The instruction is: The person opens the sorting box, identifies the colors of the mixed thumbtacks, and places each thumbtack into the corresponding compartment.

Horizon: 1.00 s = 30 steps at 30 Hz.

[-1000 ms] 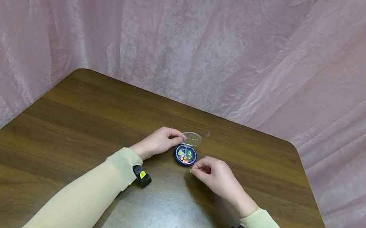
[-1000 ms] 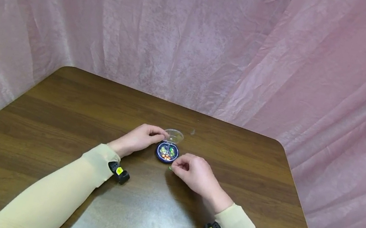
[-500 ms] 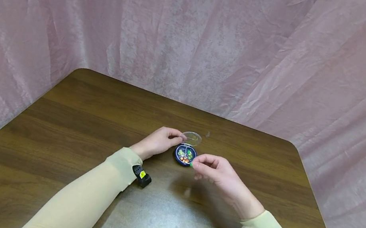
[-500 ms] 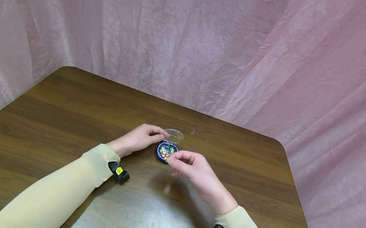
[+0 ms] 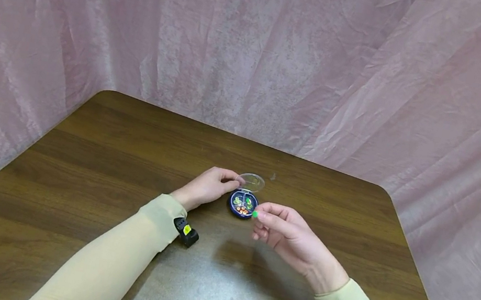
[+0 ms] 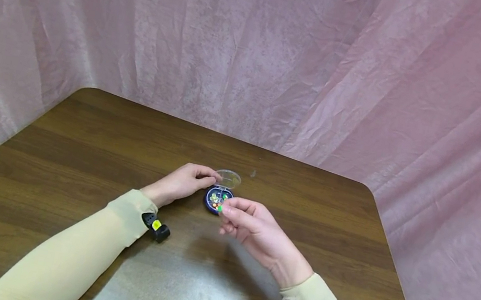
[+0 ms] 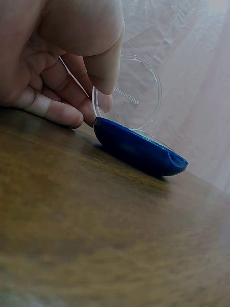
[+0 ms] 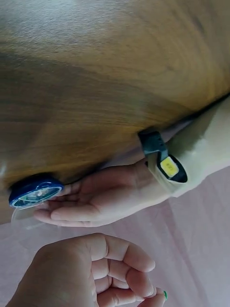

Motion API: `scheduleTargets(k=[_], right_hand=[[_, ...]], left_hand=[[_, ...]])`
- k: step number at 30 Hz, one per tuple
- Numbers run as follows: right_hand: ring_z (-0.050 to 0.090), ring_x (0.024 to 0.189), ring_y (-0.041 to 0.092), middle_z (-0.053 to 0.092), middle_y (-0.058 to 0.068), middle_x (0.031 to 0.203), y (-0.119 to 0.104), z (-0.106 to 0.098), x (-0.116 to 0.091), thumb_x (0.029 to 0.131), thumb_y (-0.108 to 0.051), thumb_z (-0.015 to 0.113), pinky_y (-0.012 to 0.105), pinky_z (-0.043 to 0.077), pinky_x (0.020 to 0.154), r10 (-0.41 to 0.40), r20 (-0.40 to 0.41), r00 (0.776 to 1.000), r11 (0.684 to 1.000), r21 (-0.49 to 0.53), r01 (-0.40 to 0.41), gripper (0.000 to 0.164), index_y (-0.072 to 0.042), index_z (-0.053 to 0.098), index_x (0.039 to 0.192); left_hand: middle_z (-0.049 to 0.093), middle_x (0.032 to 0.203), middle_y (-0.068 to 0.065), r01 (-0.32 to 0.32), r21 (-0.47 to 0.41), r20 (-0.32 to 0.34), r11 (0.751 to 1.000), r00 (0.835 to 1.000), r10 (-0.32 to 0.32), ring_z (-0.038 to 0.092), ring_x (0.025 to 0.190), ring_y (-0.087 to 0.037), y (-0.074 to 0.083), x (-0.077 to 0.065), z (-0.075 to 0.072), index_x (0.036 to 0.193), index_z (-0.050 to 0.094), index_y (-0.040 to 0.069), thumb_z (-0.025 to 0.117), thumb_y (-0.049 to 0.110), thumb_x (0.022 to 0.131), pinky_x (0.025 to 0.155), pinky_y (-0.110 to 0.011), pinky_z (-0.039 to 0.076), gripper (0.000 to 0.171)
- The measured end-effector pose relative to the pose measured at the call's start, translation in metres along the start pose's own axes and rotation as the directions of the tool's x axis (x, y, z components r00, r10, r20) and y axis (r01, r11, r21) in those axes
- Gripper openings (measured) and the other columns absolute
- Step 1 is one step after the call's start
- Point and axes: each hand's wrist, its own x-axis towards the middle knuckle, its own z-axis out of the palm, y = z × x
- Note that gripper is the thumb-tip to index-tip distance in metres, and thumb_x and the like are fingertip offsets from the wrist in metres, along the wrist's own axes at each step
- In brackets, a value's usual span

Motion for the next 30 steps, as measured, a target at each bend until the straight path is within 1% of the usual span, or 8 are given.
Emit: scheduleTargets(k=[7,11,24,30], right_hand=[[0.044,0.071,0.016,0.049,0.001,0.081,-0.0005,0.0030,-0.0008,0.103,-0.006,0.045,0.029,0.047,0.078,-0.014,0.043,0.999,0.999,0.035,0.012,0.017,-0.005,0.061,0.100],[0.044,0.071,0.015,0.049,0.001,0.082,-0.0008,0.0033,-0.0008,0.103,-0.006,0.044,0.029,0.047,0.078,-0.016,0.051,0.999,0.999,0.043,0.013,0.019,-0.006,0.062,0.100],[0.044,0.071,0.015,0.048,0.001,0.081,0.0016,-0.0015,-0.0006,0.103,-0.006,0.044,0.029,0.047,0.077,-0.008,0.041,0.999,0.999,0.045,0.006,0.017,-0.005,0.061,0.101],[0.043,0.071,0.016,0.047,0.001,0.081,0.0049,-0.0040,-0.0010,0.104,-0.006,0.044,0.029,0.047,0.077,0.001,0.031,1.000,0.999,0.036,-0.002,0.018,-0.005,0.061,0.100]], left_hand=[[0.066,0.119,0.010,0.011,-0.014,0.008,1.000,1.000,-0.011,0.055,0.120,-0.013,0.0006,-0.0002,-0.0002,0.120,0.073,0.021,0.060,0.033,0.100,0.104,-0.036,0.039,0.027],[0.066,0.120,0.010,0.011,-0.010,0.011,1.000,1.000,-0.011,0.055,0.121,-0.013,0.0001,0.0000,-0.0002,0.121,0.073,0.021,0.059,0.033,0.100,0.104,-0.036,0.038,0.027],[0.067,0.119,0.010,-0.004,-0.006,0.002,1.000,1.000,0.004,0.055,0.121,-0.012,0.0003,0.0011,-0.0001,0.119,0.074,0.021,0.060,0.031,0.100,0.105,-0.035,0.038,0.025],[0.067,0.119,0.009,-0.012,-0.007,0.007,1.000,1.000,0.012,0.055,0.121,-0.013,0.0008,0.0003,0.0000,0.120,0.073,0.018,0.060,0.030,0.100,0.105,-0.035,0.038,0.027]])
